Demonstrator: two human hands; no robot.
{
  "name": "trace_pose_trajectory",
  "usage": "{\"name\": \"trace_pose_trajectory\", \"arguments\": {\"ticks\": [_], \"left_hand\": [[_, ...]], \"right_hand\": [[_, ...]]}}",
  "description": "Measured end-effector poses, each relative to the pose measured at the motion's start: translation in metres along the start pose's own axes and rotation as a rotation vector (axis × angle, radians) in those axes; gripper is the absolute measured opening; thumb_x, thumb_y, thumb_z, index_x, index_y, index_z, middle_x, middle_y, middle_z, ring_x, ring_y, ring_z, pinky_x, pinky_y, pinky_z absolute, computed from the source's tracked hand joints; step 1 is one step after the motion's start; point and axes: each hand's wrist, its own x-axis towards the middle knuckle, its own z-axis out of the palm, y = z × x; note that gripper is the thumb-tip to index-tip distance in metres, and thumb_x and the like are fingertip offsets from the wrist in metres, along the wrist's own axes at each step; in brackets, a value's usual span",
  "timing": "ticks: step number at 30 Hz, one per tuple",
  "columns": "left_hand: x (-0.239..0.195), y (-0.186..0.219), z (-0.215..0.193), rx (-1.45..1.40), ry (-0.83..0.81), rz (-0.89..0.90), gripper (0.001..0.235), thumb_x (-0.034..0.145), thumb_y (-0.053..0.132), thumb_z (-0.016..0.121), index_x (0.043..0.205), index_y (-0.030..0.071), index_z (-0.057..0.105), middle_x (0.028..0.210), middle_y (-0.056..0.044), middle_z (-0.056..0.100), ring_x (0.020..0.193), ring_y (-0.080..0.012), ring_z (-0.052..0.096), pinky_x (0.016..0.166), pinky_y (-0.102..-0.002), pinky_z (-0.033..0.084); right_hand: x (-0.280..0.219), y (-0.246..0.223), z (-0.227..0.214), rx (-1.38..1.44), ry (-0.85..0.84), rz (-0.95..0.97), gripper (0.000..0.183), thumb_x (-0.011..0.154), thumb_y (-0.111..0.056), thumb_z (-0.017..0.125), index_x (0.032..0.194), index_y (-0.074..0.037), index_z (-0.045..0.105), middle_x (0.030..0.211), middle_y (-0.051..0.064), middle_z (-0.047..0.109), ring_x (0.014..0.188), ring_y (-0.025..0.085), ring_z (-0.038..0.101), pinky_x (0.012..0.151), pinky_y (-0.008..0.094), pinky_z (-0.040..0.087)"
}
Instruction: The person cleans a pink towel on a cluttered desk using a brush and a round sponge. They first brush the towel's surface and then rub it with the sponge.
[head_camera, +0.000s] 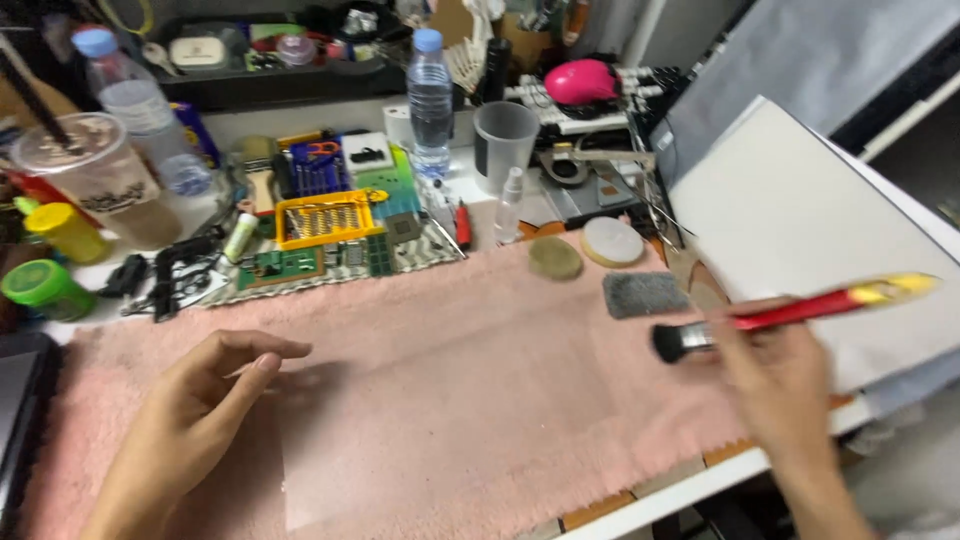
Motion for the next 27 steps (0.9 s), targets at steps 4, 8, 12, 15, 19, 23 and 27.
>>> {"name": "trace_pose_trajectory", "arguments": {"ticks": [4, 8, 12, 15, 19, 23, 27], "left_hand": [[0.0, 0.013, -0.004, -0.249, 0.058, -0.185, 0.033, 0.114, 0.009, 0.055, 0.141, 0.0, 0.071, 0.137, -0.03, 0.092, 0.1, -0.049, 0.095, 0.074, -0.059, 0.078], [0.003, -0.018, -0.021, -0.38, 0.085, -0.094, 0.032, 0.115, 0.009, 0.055, 0.143, 0.002, 0.068, 0.133, -0.031, 0.091, 0.093, -0.0485, 0.092, 0.085, -0.051, 0.071], [-0.001, -0.036, -0.025, -0.388, 0.197, -0.149, 0.036, 0.114, 0.017, 0.058, 0.148, 0.006, 0.065, 0.134, -0.023, 0.09, 0.087, -0.0337, 0.089, 0.048, -0.033, 0.061], [0.001, -0.05, -0.033, -0.489, 0.165, -0.127, 0.042, 0.113, 0.015, 0.058, 0.153, 0.002, 0.062, 0.133, -0.028, 0.085, 0.088, -0.0313, 0.086, 0.051, -0.034, 0.065], [0.003, -0.062, -0.038, -0.558, 0.128, -0.109, 0.042, 0.112, 0.014, 0.061, 0.152, 0.002, 0.062, 0.131, -0.03, 0.085, 0.088, -0.0311, 0.086, 0.051, -0.032, 0.066], [-0.001, -0.055, -0.037, -0.51, 0.127, -0.125, 0.042, 0.112, 0.014, 0.06, 0.152, 0.001, 0.062, 0.129, -0.027, 0.085, 0.086, -0.0312, 0.085, 0.051, -0.034, 0.066], [-0.003, -0.048, -0.032, -0.456, 0.114, -0.16, 0.043, 0.114, 0.013, 0.056, 0.155, 0.002, 0.063, 0.13, -0.026, 0.086, 0.086, -0.0307, 0.085, 0.053, -0.035, 0.066]], "right_hand": [[0.017, 0.012, -0.007, 0.14, 0.109, -0.017, 0.019, 0.127, -0.02, 0.074, 0.124, -0.001, 0.071, 0.083, 0.012, 0.065, 0.071, 0.022, 0.069, 0.069, 0.032, 0.057], [0.036, 0.043, 0.012, 0.232, 0.038, 0.026, 0.018, 0.132, -0.018, 0.063, 0.12, -0.004, 0.065, 0.093, 0.008, 0.058, 0.082, 0.019, 0.055, 0.076, 0.034, 0.046], [0.03, 0.028, 0.044, 0.277, -0.041, 0.01, 0.041, 0.138, -0.013, 0.053, 0.107, 0.009, 0.069, 0.091, 0.024, 0.075, 0.087, 0.03, 0.07, 0.09, 0.039, 0.054], [0.031, 0.034, 0.059, 0.443, -0.013, 0.185, 0.03, 0.138, -0.017, 0.054, 0.13, 0.012, 0.059, 0.09, 0.033, 0.069, 0.08, 0.036, 0.065, 0.077, 0.042, 0.053], [0.032, 0.031, 0.065, 0.404, -0.008, 0.203, 0.033, 0.141, -0.028, 0.047, 0.143, 0.003, 0.058, 0.074, 0.026, 0.055, 0.06, 0.032, 0.046, 0.053, 0.041, 0.034], [0.039, 0.06, 0.067, 0.578, -0.105, 0.077, 0.06, 0.128, -0.037, 0.032, 0.166, 0.001, 0.06, 0.06, 0.029, 0.042, 0.052, 0.031, 0.041, 0.054, 0.036, 0.028], [0.033, 0.045, 0.057, 0.538, -0.198, 0.119, 0.073, 0.121, -0.038, 0.026, 0.18, -0.003, 0.052, 0.065, 0.027, 0.046, 0.058, 0.029, 0.041, 0.058, 0.039, 0.03]]}}
